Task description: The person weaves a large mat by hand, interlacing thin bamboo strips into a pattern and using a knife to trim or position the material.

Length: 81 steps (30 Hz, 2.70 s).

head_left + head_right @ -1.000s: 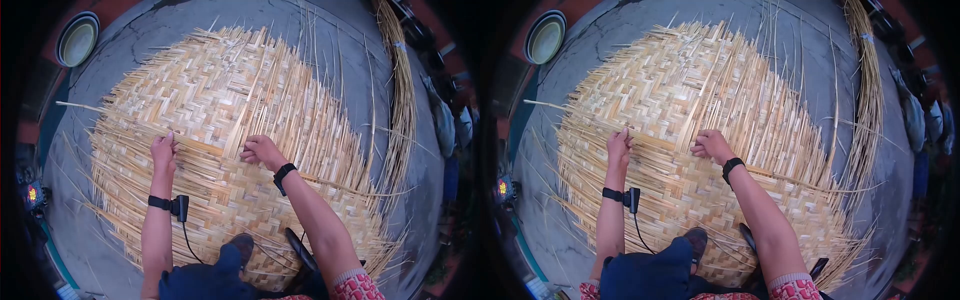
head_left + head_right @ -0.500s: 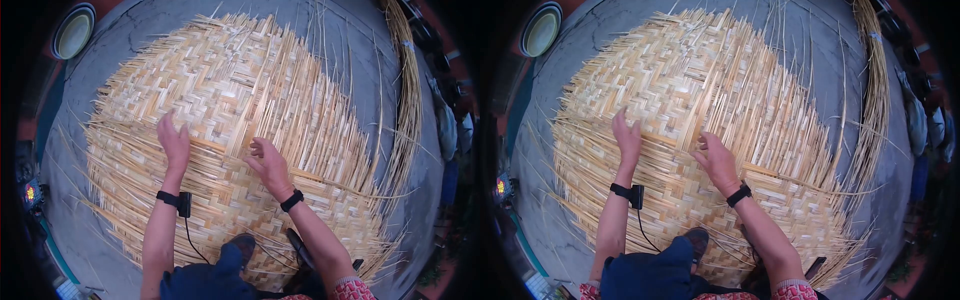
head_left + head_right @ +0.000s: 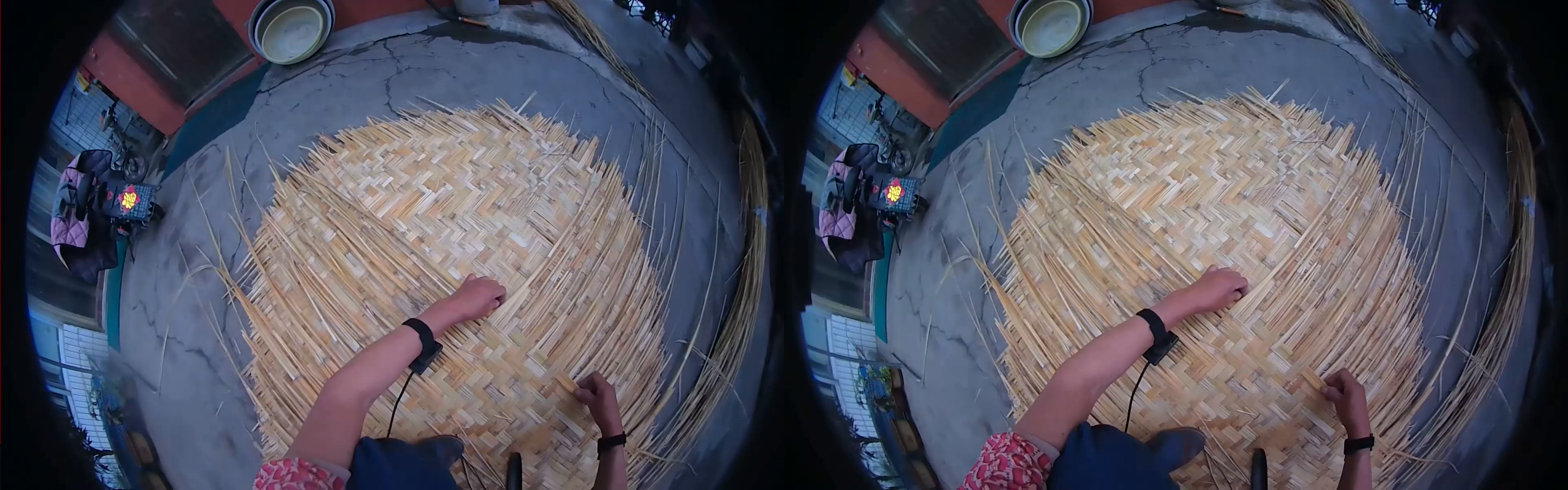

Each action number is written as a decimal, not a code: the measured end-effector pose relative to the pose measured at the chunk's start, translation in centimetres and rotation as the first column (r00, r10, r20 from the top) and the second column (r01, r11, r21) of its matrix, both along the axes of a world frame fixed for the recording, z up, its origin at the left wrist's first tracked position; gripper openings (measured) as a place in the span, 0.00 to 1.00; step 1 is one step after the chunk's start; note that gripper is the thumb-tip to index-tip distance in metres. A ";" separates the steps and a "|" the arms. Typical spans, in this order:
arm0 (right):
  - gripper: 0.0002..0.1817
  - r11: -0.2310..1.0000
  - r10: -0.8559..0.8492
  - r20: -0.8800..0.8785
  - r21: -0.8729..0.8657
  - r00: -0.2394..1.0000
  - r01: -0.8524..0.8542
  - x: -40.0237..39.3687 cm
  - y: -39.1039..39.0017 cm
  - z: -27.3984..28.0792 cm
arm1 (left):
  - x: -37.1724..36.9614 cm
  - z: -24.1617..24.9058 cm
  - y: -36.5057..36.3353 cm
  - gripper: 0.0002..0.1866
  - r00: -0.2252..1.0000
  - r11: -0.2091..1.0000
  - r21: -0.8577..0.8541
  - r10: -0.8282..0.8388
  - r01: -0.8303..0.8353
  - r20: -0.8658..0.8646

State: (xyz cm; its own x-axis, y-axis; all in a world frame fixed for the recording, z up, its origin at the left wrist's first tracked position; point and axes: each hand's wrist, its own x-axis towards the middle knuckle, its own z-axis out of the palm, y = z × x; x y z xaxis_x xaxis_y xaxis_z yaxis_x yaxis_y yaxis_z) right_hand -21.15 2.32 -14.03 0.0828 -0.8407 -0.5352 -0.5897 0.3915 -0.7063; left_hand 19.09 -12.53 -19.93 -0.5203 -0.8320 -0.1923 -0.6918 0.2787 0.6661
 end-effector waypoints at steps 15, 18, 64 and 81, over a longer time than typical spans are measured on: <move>0.18 0.875 0.463 -0.357 0.037 0.812 -0.482 0.6 -1.2 -2.5 | -9.2 3.1 11.6 0.34 0.999 0.923 -0.382 -0.040 0.049 0.031; 0.20 0.896 0.421 -0.363 0.023 0.831 -0.444 0.9 -0.4 -1.5 | -10.6 1.4 15.2 0.44 0.967 0.940 -0.288 -0.121 0.185 0.225; 0.22 0.867 -0.004 0.100 -0.495 0.995 0.053 -10.7 29.2 -0.6 | -49.6 52.4 25.6 0.26 0.589 0.729 0.028 -0.575 0.684 0.568; 0.27 0.913 -0.308 0.745 0.058 0.592 0.403 -12.1 32.1 -0.7 | -58.4 21.7 17.6 0.10 0.851 0.861 0.128 -0.506 0.492 0.139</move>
State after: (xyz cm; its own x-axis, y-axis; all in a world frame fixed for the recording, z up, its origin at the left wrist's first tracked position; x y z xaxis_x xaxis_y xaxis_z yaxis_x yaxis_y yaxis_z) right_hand -33.29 34.43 -14.74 0.0835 -0.9358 -0.3424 0.3020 0.3512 -0.8863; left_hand -39.34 5.07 1.78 -0.8165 -0.4453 -0.3674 -0.5744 0.5633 0.5939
